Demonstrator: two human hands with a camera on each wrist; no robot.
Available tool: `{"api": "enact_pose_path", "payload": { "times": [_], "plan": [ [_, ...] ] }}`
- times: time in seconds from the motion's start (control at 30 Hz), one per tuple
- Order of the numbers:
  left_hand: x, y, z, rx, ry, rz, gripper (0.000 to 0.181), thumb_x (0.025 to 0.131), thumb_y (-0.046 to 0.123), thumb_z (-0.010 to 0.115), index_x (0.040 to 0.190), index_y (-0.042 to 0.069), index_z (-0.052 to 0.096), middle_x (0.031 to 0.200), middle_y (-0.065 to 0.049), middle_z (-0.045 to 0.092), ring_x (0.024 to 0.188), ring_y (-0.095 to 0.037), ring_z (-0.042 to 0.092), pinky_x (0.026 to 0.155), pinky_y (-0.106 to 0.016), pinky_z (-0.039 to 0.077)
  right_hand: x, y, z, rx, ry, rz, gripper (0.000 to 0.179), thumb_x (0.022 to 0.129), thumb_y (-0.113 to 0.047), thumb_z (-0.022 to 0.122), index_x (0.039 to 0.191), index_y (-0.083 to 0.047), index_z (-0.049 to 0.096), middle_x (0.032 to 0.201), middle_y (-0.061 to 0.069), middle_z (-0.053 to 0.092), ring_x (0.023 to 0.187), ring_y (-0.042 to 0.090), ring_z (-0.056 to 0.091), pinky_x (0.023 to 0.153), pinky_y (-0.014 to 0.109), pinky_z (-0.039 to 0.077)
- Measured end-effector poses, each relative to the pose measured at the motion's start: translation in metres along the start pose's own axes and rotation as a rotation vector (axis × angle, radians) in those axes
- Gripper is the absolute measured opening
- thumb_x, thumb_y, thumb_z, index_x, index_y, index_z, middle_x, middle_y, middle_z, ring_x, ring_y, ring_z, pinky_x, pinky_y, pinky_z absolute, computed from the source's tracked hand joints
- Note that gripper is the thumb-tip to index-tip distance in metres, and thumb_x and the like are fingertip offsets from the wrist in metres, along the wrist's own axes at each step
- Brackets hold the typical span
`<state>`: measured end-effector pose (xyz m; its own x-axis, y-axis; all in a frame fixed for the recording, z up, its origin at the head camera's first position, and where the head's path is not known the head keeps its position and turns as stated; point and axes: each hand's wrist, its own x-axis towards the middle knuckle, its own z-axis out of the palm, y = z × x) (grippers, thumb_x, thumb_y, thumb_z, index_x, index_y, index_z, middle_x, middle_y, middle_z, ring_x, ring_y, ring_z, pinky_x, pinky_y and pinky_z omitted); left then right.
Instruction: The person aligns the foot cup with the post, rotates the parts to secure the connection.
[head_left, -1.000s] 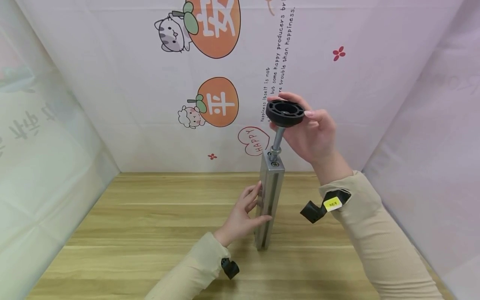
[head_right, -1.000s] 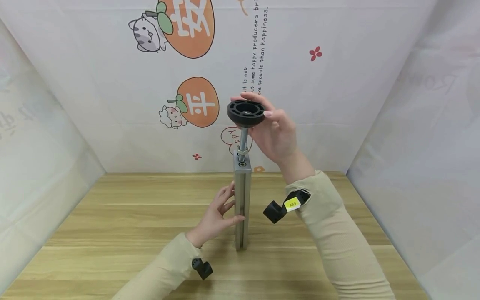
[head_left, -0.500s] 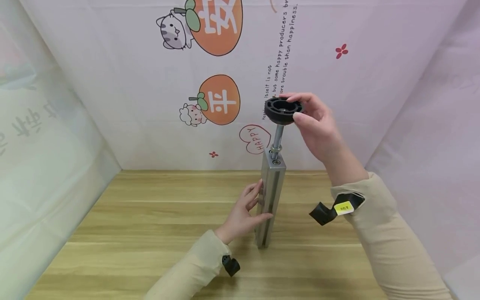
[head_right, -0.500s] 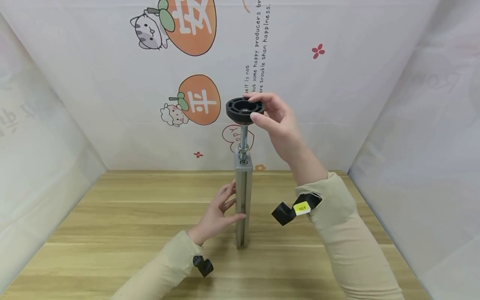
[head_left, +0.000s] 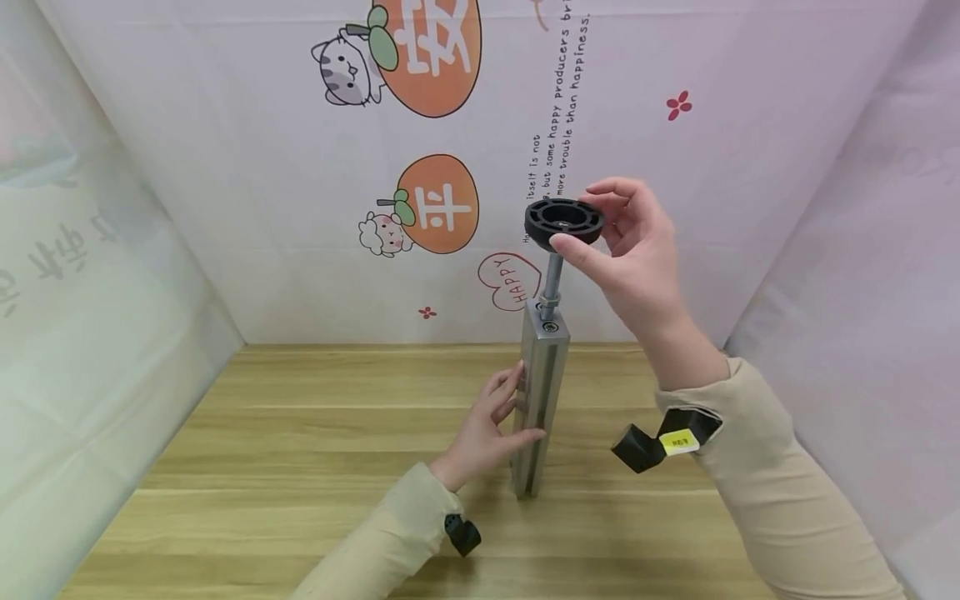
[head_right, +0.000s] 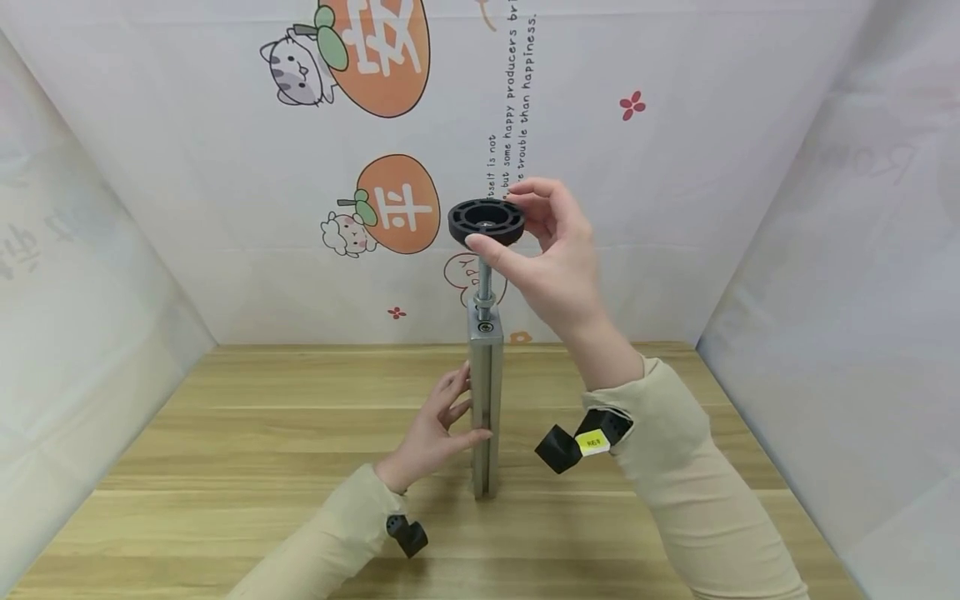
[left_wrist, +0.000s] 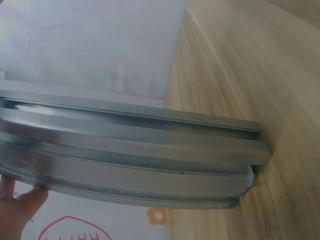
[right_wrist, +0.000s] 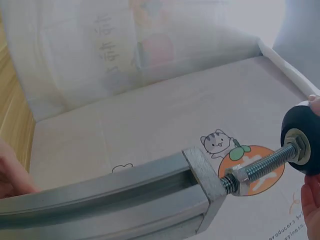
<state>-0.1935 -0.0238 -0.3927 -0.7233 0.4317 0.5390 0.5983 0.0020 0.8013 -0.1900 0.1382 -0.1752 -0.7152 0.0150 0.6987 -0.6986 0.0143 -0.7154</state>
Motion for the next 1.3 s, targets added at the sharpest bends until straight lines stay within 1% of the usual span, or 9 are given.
{"api": "enact_pose_path", "payload": {
  "times": [0.2, 0.4, 0.63, 0.73, 0.87, 0.97, 1.13, 1.2, 1.3],
  "plan": [
    [-0.001, -0.002, 0.0, 0.004, 0.01, -0.006, 0.09, 0.078, -0.003, 0.073, 0.15, 0.01, 0.022, 0.139, -0.014, 0.034, 0.127, -0.021, 0.038, 0.108, -0.041, 0.037, -0.003, 0.001, 0.007, -0.156, 0.051, -0.153, 0.048, 0.068, 0.011, 0.077, 0.11, 0.002, 0.055, 0.097, -0.004, 0.056, 0.089, 0.014, 0.055, 0.084, 0.018, 0.049],
    [0.0, -0.002, 0.001, 0.007, 0.009, 0.003, 0.09, 0.078, -0.003, 0.073, 0.15, 0.01, 0.022, 0.138, -0.014, 0.035, 0.126, -0.021, 0.039, 0.107, -0.042, 0.038, -0.008, 0.007, 0.008, -0.27, 0.074, -0.343, 0.051, 0.064, 0.009, 0.081, 0.105, 0.016, 0.052, 0.102, -0.011, 0.049, 0.092, 0.011, 0.054, 0.087, 0.021, 0.049],
    [0.0, -0.003, 0.002, -0.007, 0.004, 0.018, 0.09, 0.077, -0.004, 0.073, 0.15, 0.009, 0.022, 0.138, -0.015, 0.034, 0.124, -0.019, 0.039, 0.107, -0.041, 0.039, -0.009, 0.012, 0.006, -0.155, 0.075, -0.352, 0.074, 0.071, -0.046, 0.08, 0.105, 0.015, 0.054, 0.1, -0.006, 0.051, 0.092, 0.011, 0.052, 0.085, 0.021, 0.049],
    [0.0, -0.003, 0.002, -0.014, 0.007, 0.04, 0.09, 0.077, -0.005, 0.072, 0.15, 0.009, 0.021, 0.138, -0.016, 0.034, 0.123, -0.017, 0.039, 0.106, -0.043, 0.04, -0.008, 0.013, 0.005, -0.146, 0.059, -0.344, 0.072, 0.075, -0.049, 0.075, 0.106, 0.013, 0.055, 0.099, -0.007, 0.052, 0.093, 0.011, 0.051, 0.083, 0.021, 0.047],
    [0.0, -0.002, 0.001, -0.016, 0.011, 0.052, 0.091, 0.078, -0.005, 0.072, 0.151, 0.01, 0.02, 0.138, -0.017, 0.033, 0.122, -0.016, 0.038, 0.106, -0.044, 0.04, -0.004, 0.017, 0.003, -0.007, 0.028, -0.286, 0.04, 0.086, -0.031, 0.066, 0.106, 0.002, 0.059, 0.099, -0.005, 0.055, 0.093, 0.012, 0.051, 0.082, 0.021, 0.045],
    [0.001, -0.001, 0.001, -0.012, 0.011, 0.047, 0.091, 0.078, -0.005, 0.072, 0.151, 0.012, 0.02, 0.138, -0.017, 0.033, 0.124, -0.017, 0.038, 0.106, -0.044, 0.039, 0.001, 0.023, 0.002, 0.23, -0.049, -0.189, 0.027, 0.087, -0.02, 0.059, 0.111, -0.007, 0.06, 0.1, 0.0, 0.058, 0.093, 0.013, 0.054, 0.085, 0.023, 0.045],
    [0.001, 0.0, 0.001, -0.009, 0.012, 0.026, 0.091, 0.078, -0.006, 0.072, 0.151, 0.011, 0.021, 0.138, -0.016, 0.034, 0.125, -0.021, 0.039, 0.106, -0.045, 0.039, 0.009, 0.033, -0.002, 0.589, -0.284, 0.054, 0.035, 0.089, -0.032, 0.059, 0.12, -0.016, 0.057, 0.109, 0.004, 0.06, 0.103, 0.015, 0.055, 0.096, 0.029, 0.041],
    [0.001, 0.001, 0.001, -0.012, 0.014, 0.018, 0.09, 0.077, -0.006, 0.072, 0.15, 0.009, 0.022, 0.138, -0.017, 0.034, 0.125, -0.023, 0.039, 0.106, -0.045, 0.039, 0.012, 0.036, -0.004, 0.66, -0.382, 0.108, 0.04, 0.088, -0.034, 0.059, 0.125, -0.019, 0.053, 0.116, 0.006, 0.057, 0.109, 0.017, 0.053, 0.096, 0.028, 0.041],
    [0.001, 0.001, 0.002, -0.016, 0.018, 0.014, 0.09, 0.077, -0.006, 0.072, 0.15, 0.008, 0.022, 0.138, -0.017, 0.034, 0.125, -0.022, 0.039, 0.106, -0.045, 0.039, 0.017, 0.037, -0.005, 0.737, -0.506, 0.112, 0.045, 0.088, -0.027, 0.058, 0.131, -0.019, 0.048, 0.125, 0.011, 0.049, 0.112, 0.02, 0.05, 0.098, 0.028, 0.039]
  ]
}}
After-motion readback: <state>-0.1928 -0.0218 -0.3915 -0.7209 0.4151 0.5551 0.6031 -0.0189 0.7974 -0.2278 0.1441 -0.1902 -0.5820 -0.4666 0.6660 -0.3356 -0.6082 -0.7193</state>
